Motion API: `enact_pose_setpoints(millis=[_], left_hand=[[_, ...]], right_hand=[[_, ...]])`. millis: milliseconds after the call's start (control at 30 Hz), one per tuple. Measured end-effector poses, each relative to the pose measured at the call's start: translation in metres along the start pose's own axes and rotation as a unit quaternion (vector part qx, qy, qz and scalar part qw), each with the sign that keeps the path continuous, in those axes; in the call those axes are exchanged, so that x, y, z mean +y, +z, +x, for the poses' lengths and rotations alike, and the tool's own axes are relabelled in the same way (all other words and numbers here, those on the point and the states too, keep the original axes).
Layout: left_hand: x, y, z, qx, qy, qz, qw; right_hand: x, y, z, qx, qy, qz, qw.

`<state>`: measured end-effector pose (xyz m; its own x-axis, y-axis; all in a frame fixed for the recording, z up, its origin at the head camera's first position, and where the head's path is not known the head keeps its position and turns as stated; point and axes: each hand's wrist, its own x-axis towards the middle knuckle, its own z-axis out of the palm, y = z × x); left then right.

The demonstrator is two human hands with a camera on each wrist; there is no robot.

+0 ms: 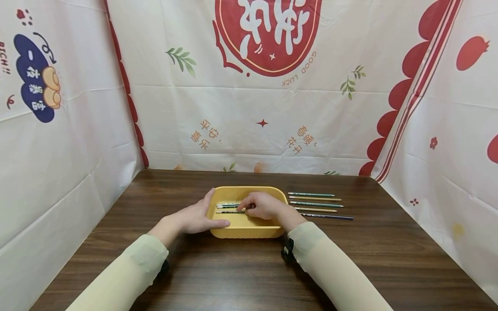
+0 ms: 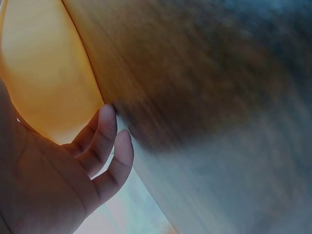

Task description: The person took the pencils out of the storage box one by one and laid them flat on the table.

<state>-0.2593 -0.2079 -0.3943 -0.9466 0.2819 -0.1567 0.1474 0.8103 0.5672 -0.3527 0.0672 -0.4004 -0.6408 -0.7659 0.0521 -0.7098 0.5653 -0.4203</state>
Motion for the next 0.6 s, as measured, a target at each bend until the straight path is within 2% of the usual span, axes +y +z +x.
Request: enact_pose_setpoints(millis=[600], left_hand=[[0.0004, 0.0004, -0.0013, 0.004, 0.004, 0.0, 1.0]], right_hand=[[0.0024, 0.0019, 0.0018, 0.004, 0.005, 0.068, 0.998]])
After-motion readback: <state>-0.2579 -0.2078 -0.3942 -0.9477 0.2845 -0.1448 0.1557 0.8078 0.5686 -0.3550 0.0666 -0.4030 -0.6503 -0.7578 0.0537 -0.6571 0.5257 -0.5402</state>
